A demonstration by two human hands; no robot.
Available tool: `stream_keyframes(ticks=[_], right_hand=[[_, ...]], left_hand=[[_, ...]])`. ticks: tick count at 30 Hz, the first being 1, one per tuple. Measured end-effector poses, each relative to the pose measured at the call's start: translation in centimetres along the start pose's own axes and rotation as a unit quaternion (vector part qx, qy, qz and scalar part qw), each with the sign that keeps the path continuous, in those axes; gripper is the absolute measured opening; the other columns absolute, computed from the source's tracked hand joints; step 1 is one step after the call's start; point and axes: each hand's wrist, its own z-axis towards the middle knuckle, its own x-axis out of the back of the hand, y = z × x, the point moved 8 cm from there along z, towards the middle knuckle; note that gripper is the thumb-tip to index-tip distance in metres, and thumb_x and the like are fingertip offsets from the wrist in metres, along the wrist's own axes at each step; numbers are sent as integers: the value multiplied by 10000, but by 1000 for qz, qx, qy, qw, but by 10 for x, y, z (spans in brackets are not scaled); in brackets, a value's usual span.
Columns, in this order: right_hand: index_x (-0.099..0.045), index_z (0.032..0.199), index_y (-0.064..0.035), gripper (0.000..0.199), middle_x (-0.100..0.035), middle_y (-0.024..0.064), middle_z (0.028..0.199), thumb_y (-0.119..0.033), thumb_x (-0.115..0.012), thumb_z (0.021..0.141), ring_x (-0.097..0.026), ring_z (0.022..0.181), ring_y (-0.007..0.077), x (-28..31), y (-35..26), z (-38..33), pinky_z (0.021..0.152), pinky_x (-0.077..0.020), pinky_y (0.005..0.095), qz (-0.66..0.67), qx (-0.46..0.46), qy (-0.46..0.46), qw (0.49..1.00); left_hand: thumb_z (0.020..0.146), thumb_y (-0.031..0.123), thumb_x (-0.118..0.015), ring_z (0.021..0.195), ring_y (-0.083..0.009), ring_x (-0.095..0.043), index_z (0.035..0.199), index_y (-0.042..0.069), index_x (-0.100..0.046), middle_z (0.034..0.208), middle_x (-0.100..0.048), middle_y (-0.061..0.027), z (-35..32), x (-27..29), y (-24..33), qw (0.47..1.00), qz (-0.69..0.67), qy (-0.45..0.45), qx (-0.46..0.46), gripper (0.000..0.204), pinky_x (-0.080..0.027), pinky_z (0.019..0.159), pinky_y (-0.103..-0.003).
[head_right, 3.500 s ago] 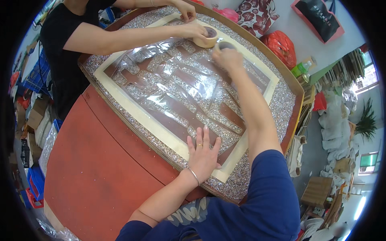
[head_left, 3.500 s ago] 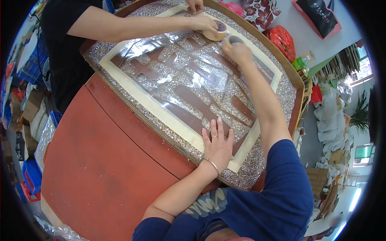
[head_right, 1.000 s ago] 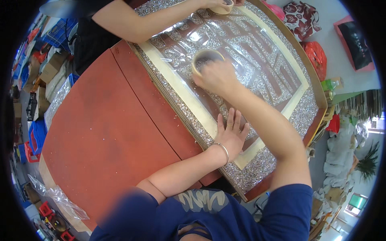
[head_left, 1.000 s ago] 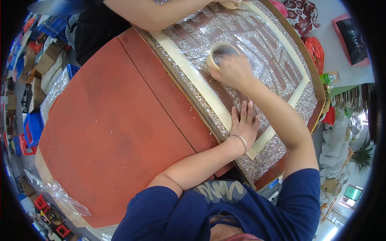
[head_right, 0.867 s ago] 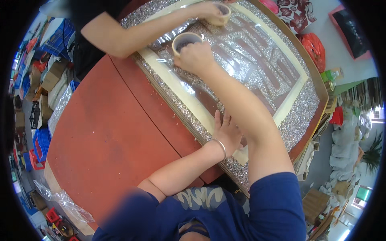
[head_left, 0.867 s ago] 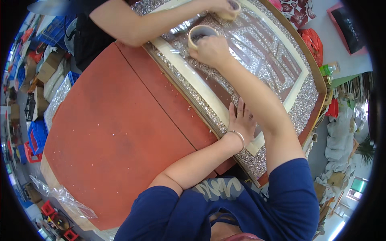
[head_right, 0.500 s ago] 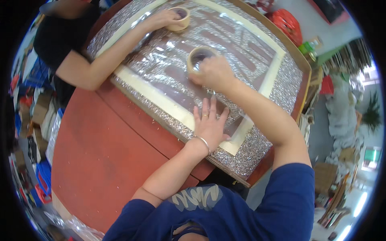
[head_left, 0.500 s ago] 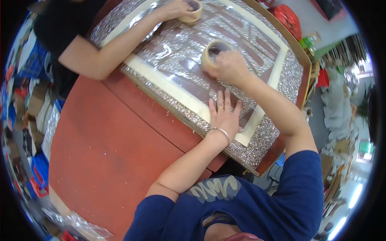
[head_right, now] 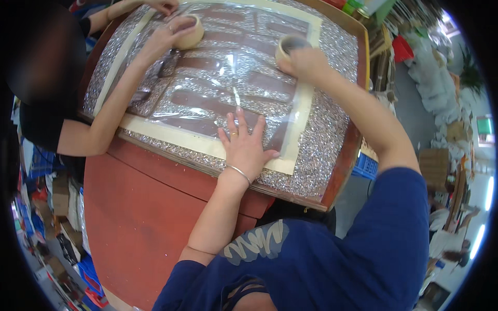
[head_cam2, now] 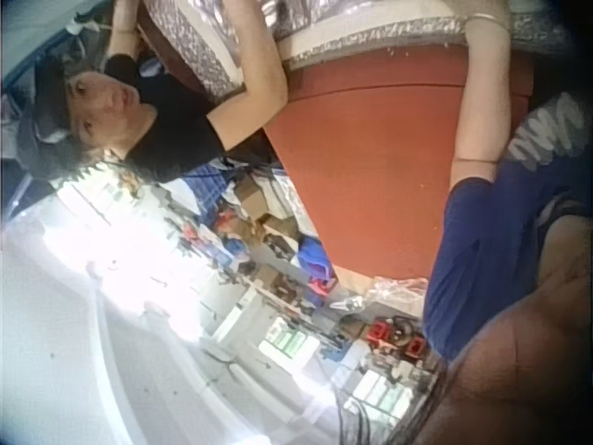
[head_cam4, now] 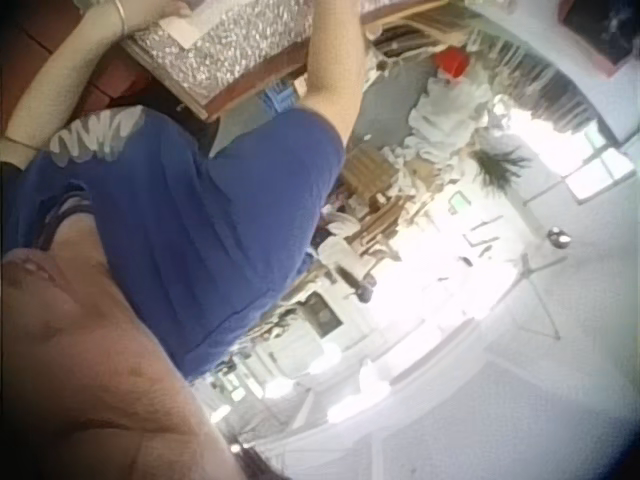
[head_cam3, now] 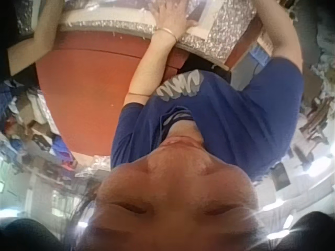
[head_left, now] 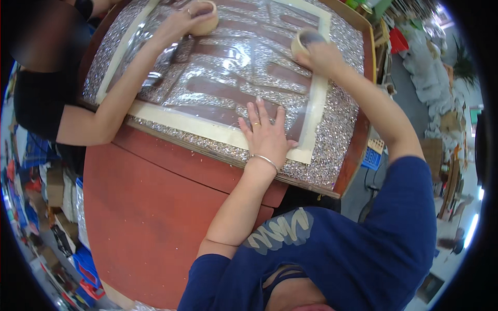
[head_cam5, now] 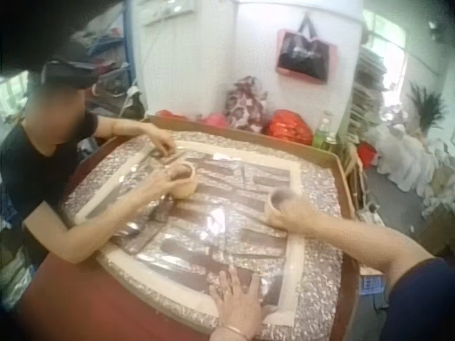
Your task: Applying rhinestones to a template using adhesive sheets for shoe decoration.
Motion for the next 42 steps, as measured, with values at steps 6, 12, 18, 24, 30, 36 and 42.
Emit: stream_keyframes(ticks=[6,12,18,24,30,36,42], right_hand=[[-676,659,-69,532,-660,153,719,-558,-516,796,-649,777,307,-14,-73,-51,723,-504,405,-7,204,140,969],[-679,631,-90,489,-635,105,600,-511,-507,808,-633,574,255,-19,-28,11,548,-498,395,-11,62,121,991],[-646,607,-65,472,-626,115,604,-485,-542,796,-619,579,280,-14,-47,-35,538,-483,397,27,118,62,991],[-652,656,-111,387,-632,90,698,-477,-576,757,-616,677,261,-19,-119,-77,601,-473,405,90,238,154,955],[-684,640,-139,349,-669,40,696,-411,-499,756,-638,709,211,-22,-130,-95,693,-432,388,79,134,14,988],[-706,711,-136,392,-682,56,743,-474,-514,757,-647,743,213,-14,-169,-91,684,-428,404,88,176,27,980],[-682,655,-134,493,-656,48,678,-591,-530,761,-621,675,226,-15,-181,-96,714,-394,396,105,215,106,965]], left_hand=[[680,443,-745,1342,-468,-155,1378,154,-360,1441,-200,-294,0,-17,-15,999,40,12,4,848,-131,1036,-638],[726,385,-723,1324,-466,-217,1335,85,-401,1410,-269,-308,2,-8,-20,997,22,41,-57,751,-176,1044,-604],[812,236,-644,1300,-441,-285,1269,-79,-416,1365,-322,-331,15,25,-91,982,54,174,46,600,-220,1080,-487],[826,189,-624,1299,-423,-296,1309,-72,-382,1383,-333,-289,16,16,-124,988,85,127,10,600,-206,1105,-454],[844,257,-640,1352,-410,-217,1308,-55,-418,1427,-263,-296,29,21,-146,995,48,88,25,602,-211,1104,-410],[830,211,-646,1355,-405,-218,1323,-15,-423,1438,-241,-291,29,25,-125,993,97,55,50,587,-237,1091,-400],[839,61,-584,1375,-367,-195,1305,-2,-457,1449,-247,-266,28,29,-133,997,1,74,36,486,-220,1095,-389]])
